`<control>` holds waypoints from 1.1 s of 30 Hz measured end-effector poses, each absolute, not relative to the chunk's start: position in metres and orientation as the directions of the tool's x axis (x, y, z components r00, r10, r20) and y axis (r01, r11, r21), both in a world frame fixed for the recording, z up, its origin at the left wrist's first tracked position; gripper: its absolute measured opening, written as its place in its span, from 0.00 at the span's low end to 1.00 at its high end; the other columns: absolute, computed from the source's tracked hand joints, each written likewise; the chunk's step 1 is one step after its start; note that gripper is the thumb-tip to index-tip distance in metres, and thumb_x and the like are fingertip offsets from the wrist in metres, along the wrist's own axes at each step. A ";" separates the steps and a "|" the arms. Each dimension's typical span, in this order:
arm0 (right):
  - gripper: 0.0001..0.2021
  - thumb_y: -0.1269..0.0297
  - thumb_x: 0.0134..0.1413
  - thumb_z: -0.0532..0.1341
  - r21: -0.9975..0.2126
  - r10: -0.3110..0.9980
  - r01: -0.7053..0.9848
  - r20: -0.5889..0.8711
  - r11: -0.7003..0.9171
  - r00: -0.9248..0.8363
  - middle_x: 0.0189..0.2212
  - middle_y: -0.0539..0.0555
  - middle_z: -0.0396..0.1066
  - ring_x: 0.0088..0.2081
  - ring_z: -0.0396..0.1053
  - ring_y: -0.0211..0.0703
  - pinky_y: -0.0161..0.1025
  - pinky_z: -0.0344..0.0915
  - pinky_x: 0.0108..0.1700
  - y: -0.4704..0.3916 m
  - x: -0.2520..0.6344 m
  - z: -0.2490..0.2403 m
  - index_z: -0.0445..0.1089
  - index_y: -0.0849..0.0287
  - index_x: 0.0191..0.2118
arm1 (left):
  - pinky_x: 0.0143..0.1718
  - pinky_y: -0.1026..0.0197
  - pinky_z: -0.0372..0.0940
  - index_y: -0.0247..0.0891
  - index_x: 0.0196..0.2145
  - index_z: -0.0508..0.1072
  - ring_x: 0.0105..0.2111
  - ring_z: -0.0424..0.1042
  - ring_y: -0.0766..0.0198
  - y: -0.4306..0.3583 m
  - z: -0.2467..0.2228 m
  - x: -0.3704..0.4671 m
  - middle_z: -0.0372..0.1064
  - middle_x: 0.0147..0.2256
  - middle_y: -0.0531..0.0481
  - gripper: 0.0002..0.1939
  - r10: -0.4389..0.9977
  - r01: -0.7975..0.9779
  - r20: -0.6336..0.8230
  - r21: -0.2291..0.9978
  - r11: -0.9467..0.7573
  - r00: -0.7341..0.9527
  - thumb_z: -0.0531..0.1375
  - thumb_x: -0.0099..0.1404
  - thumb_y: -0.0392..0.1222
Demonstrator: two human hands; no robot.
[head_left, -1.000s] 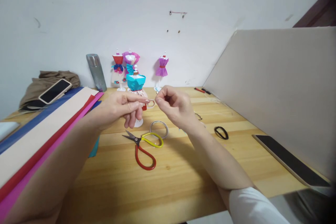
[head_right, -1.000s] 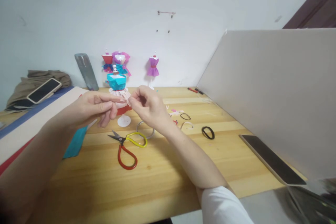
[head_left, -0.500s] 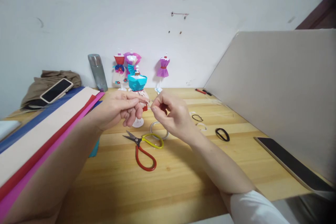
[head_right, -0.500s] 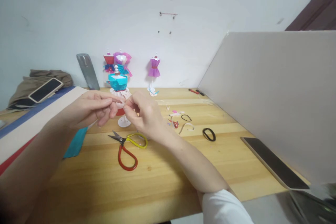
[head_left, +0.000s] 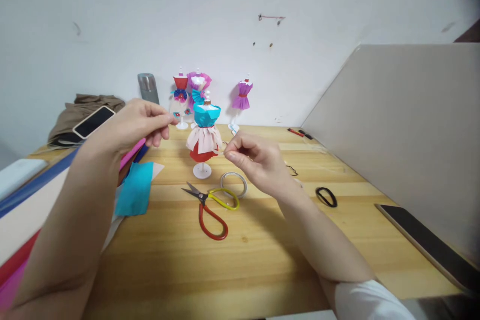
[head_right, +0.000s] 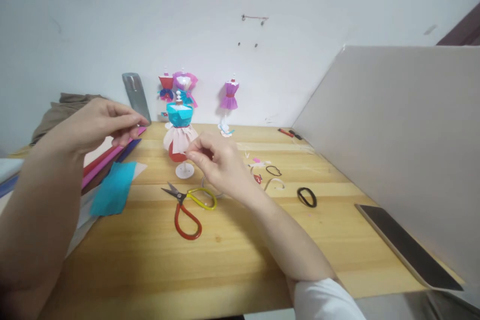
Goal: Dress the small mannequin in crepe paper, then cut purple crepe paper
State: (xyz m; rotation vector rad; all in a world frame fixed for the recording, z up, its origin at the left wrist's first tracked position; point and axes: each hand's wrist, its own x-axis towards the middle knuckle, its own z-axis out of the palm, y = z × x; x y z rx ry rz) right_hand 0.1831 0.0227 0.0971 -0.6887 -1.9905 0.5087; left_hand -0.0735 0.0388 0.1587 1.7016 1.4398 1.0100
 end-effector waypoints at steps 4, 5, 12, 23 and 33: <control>0.07 0.67 0.58 0.60 -0.640 0.658 0.224 0.591 0.735 -0.467 0.25 0.48 0.67 0.28 0.62 0.36 0.36 0.57 0.31 0.027 0.180 0.096 0.69 0.58 0.28 | 0.16 0.70 0.58 0.32 0.26 0.75 0.15 0.64 0.71 0.059 0.161 -0.076 0.70 0.18 0.50 0.07 0.994 0.513 0.105 0.853 -0.092 0.002 0.64 0.59 0.37; 0.07 0.66 0.58 0.60 -0.649 0.666 0.235 0.564 0.723 -0.489 0.25 0.48 0.67 0.27 0.62 0.36 0.36 0.57 0.31 0.027 0.181 0.097 0.69 0.58 0.28 | 0.16 0.70 0.58 0.32 0.26 0.75 0.15 0.64 0.72 0.062 0.160 -0.076 0.70 0.19 0.50 0.06 0.994 0.500 0.106 0.862 -0.088 -0.008 0.63 0.59 0.37; 0.08 0.63 0.56 0.62 -0.740 0.737 0.286 0.394 0.609 -0.549 0.25 0.49 0.67 0.27 0.62 0.36 0.36 0.58 0.30 0.037 0.204 0.110 0.69 0.57 0.27 | 0.16 0.71 0.56 0.33 0.28 0.77 0.15 0.65 0.72 0.049 0.150 -0.062 0.70 0.19 0.50 0.08 0.988 0.428 0.044 0.898 -0.104 0.148 0.62 0.60 0.40; 0.10 0.59 0.49 0.65 -0.828 0.809 0.062 0.525 0.557 -0.263 0.22 0.47 0.64 0.25 0.60 0.34 0.36 0.59 0.30 0.049 0.192 0.098 0.67 0.58 0.26 | 0.18 0.70 0.58 0.36 0.21 0.71 0.17 0.66 0.69 0.040 0.121 -0.031 0.67 0.16 0.53 0.14 0.891 0.696 -0.194 0.698 -0.169 0.411 0.59 0.61 0.44; 0.08 0.62 0.54 0.61 -0.730 0.731 0.163 0.585 0.663 -0.352 0.23 0.48 0.67 0.27 0.62 0.35 0.35 0.57 0.31 0.044 0.179 0.084 0.68 0.59 0.27 | 0.15 0.69 0.56 0.35 0.25 0.74 0.14 0.64 0.70 0.036 0.089 -0.037 0.70 0.18 0.51 0.14 0.899 0.392 -0.283 0.909 0.141 0.334 0.64 0.58 0.50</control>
